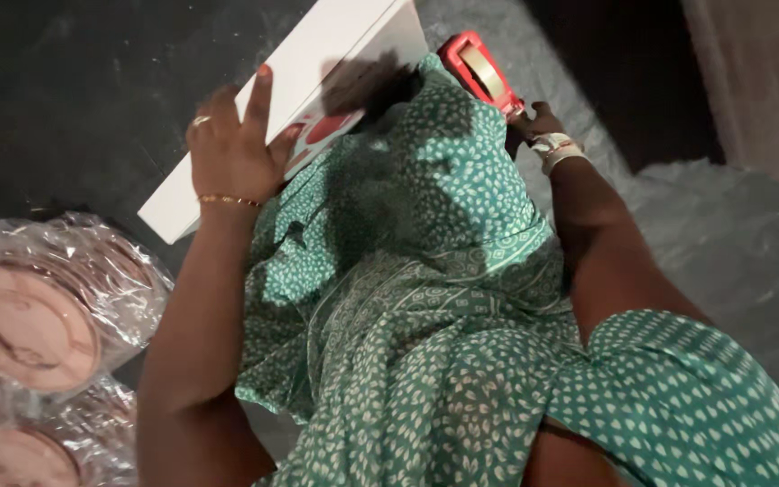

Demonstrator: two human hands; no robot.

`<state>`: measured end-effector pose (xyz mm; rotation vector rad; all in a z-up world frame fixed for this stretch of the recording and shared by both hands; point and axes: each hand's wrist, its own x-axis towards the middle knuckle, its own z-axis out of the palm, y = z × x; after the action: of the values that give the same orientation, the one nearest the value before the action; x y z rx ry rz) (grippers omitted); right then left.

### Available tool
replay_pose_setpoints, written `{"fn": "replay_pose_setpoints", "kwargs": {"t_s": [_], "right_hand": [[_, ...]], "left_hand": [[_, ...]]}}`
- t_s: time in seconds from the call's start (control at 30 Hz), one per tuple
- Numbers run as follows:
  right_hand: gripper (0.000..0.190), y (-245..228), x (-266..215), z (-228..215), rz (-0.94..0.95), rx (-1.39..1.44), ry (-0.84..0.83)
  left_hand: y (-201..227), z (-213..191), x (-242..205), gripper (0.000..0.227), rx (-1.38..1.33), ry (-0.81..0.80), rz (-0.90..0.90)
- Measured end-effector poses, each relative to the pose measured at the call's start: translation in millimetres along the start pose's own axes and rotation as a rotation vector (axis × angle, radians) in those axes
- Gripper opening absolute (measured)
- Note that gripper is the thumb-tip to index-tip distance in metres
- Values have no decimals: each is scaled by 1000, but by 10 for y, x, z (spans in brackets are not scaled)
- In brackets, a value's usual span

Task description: The person places plastic-wrapped toilet seat covers into white cardboard boxes, closes the flaps, and seals the boxes using a handheld tape dispenser. The sealed boxes are then stacked on the floor.

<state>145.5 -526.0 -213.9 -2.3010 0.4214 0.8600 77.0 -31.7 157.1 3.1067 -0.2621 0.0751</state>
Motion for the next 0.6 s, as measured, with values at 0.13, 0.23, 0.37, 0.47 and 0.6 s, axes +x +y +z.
{"fn": "replay_pose_setpoints", "kwargs": {"t_s": [0.13,0.23,0.37,0.47,0.6], "right_hand": [[76,-18,3,402,-17,258,13],[66,-171,275,461,-32,76,-159],[54,-425,582,423,-5,-134,-367],[46,-366,520,209,45,-302,-448],[52,81,34,-80,135,-11,-394]], "left_hand": [[17,-104,-44,77,-20,-33,-4],[20,-107,-62,76,13,-21,-6],[-24,-140,-86,74,15,-24,7],[20,-145,-95,73,17,-39,14],[-11,-187,-77,74,39,-35,7]]}}
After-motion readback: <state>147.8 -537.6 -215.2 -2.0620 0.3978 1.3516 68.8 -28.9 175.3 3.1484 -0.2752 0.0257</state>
